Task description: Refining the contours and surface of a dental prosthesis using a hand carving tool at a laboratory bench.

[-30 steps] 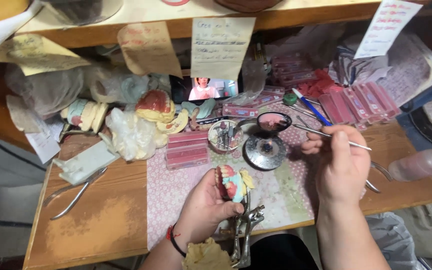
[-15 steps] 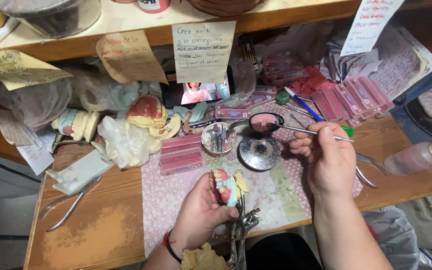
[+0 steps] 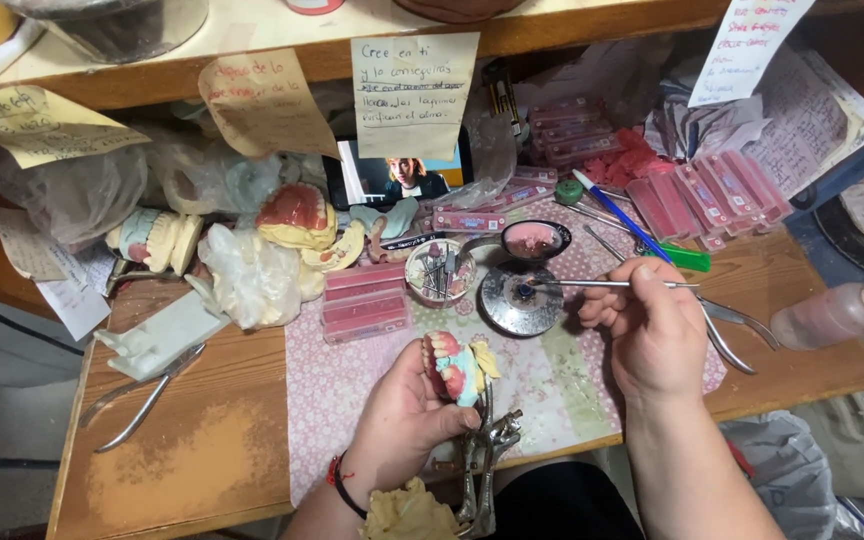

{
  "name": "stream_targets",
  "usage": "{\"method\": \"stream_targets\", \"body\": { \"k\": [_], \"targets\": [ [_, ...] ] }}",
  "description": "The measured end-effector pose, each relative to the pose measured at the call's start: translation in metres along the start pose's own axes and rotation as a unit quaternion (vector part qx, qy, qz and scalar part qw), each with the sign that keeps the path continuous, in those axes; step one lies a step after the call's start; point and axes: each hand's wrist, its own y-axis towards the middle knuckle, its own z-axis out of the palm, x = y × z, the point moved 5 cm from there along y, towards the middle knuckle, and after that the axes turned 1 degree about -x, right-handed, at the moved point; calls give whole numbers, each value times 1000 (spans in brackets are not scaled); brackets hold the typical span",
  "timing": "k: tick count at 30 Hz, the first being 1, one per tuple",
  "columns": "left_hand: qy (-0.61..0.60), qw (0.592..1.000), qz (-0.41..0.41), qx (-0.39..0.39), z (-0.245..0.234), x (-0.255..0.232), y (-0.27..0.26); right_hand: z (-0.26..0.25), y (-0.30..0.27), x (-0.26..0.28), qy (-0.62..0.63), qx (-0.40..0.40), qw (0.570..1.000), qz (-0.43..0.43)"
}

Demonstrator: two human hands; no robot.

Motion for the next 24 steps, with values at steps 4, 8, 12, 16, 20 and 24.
{"method": "stream_targets", "body": {
  "k": [4,8,12,16,20,24],
  "targets": [
    [-26,1000,7,3,-2,7,2,4,-9,3,9,0,1000,-1],
    [-38,999,4,7,-6,12,1,40,-45,27,44,116,988,-89],
    [-27,1000,-5,10,2,-2,-2,61,-82,43,60,240,957,-148],
    [-41,999,6,22,-1,3,0,60,-95,37,22,229,959,-166],
    [-67,997,5,30,1,2,0,56,-100,32,-13,220,960,-175],
    [-61,998,-13,20,2,0,-1,55,-102,32,-31,205,960,-188]
  ]
}}
